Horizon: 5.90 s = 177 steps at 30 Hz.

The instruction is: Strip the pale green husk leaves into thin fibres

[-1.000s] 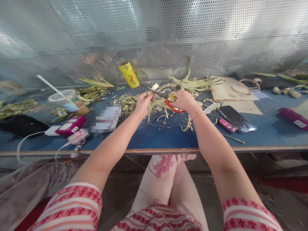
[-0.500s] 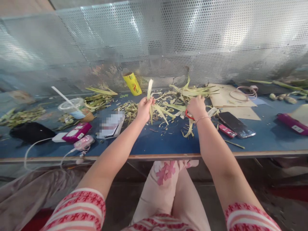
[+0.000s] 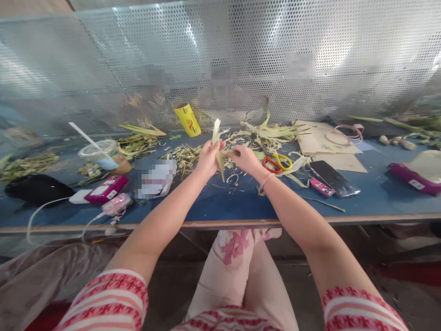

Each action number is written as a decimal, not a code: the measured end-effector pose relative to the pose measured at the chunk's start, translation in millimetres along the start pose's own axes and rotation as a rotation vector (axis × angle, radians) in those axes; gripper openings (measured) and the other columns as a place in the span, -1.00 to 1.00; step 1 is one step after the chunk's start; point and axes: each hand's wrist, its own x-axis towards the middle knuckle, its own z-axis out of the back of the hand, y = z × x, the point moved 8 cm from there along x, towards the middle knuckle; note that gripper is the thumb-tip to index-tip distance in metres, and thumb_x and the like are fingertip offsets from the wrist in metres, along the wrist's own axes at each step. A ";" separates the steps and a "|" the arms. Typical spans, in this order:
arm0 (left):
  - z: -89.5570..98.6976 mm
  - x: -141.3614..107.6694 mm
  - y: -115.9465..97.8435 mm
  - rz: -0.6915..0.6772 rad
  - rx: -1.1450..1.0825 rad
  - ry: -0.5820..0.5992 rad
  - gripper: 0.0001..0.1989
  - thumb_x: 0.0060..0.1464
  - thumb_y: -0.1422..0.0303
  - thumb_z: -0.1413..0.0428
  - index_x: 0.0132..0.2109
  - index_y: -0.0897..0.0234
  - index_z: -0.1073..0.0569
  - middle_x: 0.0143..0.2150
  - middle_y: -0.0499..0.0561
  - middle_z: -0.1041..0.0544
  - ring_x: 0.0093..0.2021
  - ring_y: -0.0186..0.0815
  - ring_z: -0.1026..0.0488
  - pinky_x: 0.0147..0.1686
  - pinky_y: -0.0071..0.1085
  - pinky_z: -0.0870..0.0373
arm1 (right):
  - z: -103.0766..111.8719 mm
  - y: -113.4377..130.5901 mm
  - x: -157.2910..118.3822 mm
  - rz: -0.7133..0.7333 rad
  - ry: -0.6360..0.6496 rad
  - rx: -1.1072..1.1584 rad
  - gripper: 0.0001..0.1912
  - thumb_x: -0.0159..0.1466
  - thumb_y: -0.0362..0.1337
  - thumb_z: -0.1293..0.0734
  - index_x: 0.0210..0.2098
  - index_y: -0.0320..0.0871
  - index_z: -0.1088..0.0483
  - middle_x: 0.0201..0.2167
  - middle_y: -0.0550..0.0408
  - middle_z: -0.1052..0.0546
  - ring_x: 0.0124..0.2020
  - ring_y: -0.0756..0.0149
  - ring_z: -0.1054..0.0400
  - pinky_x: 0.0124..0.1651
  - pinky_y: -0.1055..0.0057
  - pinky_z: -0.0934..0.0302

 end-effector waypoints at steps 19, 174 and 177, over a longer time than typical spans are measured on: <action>-13.5 -15.4 18.7 0.302 0.083 0.092 -0.92 0.19 0.55 -0.11 -0.25 0.31 -0.39 -0.41 -0.04 -0.59 -0.39 -0.37 -0.57 -0.08 -0.27 -0.53 | 15.9 -38.3 8.0 -0.302 -0.038 0.787 -0.70 0.26 -0.09 -0.25 -0.05 -0.04 -0.35 0.00 0.02 -0.50 -0.16 0.27 -0.42 -0.13 0.26 -0.41; -4.9 -12.7 21.6 0.194 0.097 -0.015 -0.76 0.11 0.46 -0.15 -0.51 0.27 -0.36 -0.66 -0.14 -0.34 -0.60 -0.49 -0.31 -0.53 -0.52 -0.27 | 17.9 20.4 -7.5 0.289 -0.200 0.078 -0.87 0.05 -0.45 -0.28 -0.54 -0.12 -0.42 -0.37 0.06 -0.49 -0.24 0.25 -0.36 -0.04 0.26 -0.26; -4.3 -14.1 17.9 0.200 0.075 -0.028 -0.74 0.18 0.43 -0.12 -0.49 0.25 -0.34 -0.62 -0.14 -0.34 -0.57 -0.47 -0.33 -0.48 -0.48 -0.31 | 15.8 21.5 -8.0 0.278 -0.146 0.187 -0.90 0.08 -0.39 -0.31 -0.52 -0.09 -0.42 -0.37 0.09 -0.50 -0.25 0.27 -0.35 -0.03 0.28 -0.26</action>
